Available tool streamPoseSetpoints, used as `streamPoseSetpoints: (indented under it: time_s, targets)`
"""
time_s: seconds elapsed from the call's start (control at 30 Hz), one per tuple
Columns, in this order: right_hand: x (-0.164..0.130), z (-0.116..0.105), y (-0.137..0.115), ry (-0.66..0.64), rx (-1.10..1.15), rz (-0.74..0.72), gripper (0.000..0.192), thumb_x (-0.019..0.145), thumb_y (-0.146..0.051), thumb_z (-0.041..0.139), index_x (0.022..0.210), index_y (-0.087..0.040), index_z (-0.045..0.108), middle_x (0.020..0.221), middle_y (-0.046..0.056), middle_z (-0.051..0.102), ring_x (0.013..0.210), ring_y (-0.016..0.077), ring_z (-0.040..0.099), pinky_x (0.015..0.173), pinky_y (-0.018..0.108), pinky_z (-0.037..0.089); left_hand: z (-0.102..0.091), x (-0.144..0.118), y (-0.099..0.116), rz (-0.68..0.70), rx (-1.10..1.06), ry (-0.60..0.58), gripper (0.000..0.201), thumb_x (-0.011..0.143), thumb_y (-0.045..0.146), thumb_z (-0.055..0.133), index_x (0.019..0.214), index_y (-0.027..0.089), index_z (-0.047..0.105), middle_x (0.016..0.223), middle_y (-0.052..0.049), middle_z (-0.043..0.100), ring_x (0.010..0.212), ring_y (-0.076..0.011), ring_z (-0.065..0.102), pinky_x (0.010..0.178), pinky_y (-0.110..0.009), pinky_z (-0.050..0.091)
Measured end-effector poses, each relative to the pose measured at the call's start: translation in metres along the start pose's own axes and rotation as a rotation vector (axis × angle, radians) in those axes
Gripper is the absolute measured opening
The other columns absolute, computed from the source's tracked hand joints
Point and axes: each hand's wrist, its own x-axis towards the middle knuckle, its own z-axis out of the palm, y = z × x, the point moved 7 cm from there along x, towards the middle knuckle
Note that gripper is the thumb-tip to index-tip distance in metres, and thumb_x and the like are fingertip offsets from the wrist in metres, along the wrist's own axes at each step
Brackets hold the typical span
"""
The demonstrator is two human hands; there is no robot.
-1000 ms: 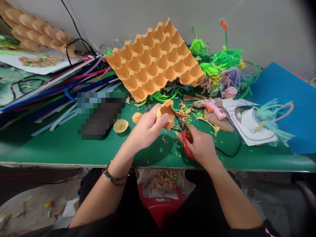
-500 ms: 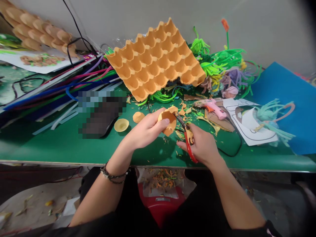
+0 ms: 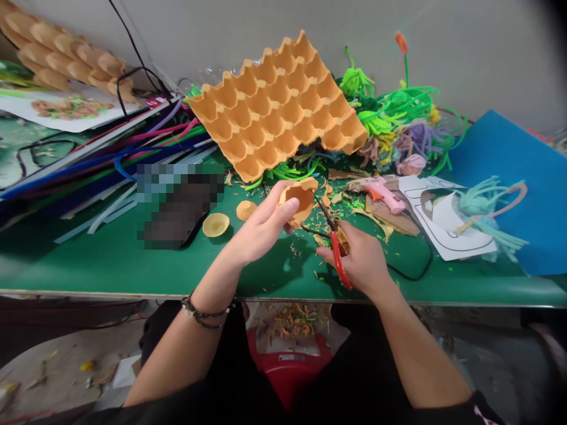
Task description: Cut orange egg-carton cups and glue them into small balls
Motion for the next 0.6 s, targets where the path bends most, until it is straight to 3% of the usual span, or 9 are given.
streamPoseSetpoints:
  time_s: [0.13,0.23,0.37,0.5,0.6]
  targets:
    - [0.0,-0.001,0.001,0.01,0.027,0.023,0.056,0.074,-0.077,0.035,0.072,-0.022,0.043,0.06,0.002,0.056,0.052,0.0151,0.047,0.05,0.026,0.026,0.002,-0.002,0.007,0.04,0.067,0.024,0.032,0.09,0.048,0.043,0.108,0.022,0.049,0.082,-0.001,0.053,0.067,-0.0121,0.051,0.061,-0.023,0.048]
    - [0.001,-0.001,0.0,0.008,0.019,0.01,0.056,0.073,-0.077,0.036,0.071,-0.022,0.043,0.058,0.002,0.054,0.051,0.015,0.047,0.05,0.026,0.026,0.003,-0.003,0.006,0.018,0.096,0.024,0.036,0.09,0.053,0.039,0.105,0.022,0.05,0.083,-0.002,0.055,0.068,-0.0128,0.052,0.058,-0.023,0.047]
    - [0.001,-0.001,-0.001,0.014,0.019,0.005,0.054,0.073,-0.075,0.04,0.076,-0.021,0.045,0.061,0.001,0.054,0.053,0.0154,0.047,0.051,0.026,0.028,-0.006,-0.002,-0.004,-0.009,0.031,0.152,0.038,0.091,0.057,0.035,0.106,0.024,0.049,0.08,-0.002,0.054,0.062,-0.0118,0.053,0.051,-0.022,0.044]
    - [0.002,0.003,0.001,-0.008,-0.008,0.015,0.05,0.073,-0.069,0.046,0.083,-0.02,0.045,0.067,0.002,0.054,0.056,0.0153,0.046,0.051,0.026,0.029,-0.009,0.002,-0.012,-0.045,-0.09,0.194,0.04,0.092,0.055,0.032,0.1,0.022,0.053,0.072,-0.001,0.057,0.054,-0.0111,0.051,0.05,-0.024,0.044]
    - [0.003,0.0,0.002,0.047,-0.025,-0.011,0.049,0.073,-0.067,0.048,0.084,-0.02,0.043,0.072,0.004,0.052,0.06,0.0165,0.047,0.053,0.027,0.031,-0.016,0.003,-0.021,-0.108,-0.145,0.301,0.042,0.091,0.054,0.035,0.096,0.018,0.057,0.079,-0.004,0.062,0.06,-0.0122,0.056,0.052,-0.023,0.046]
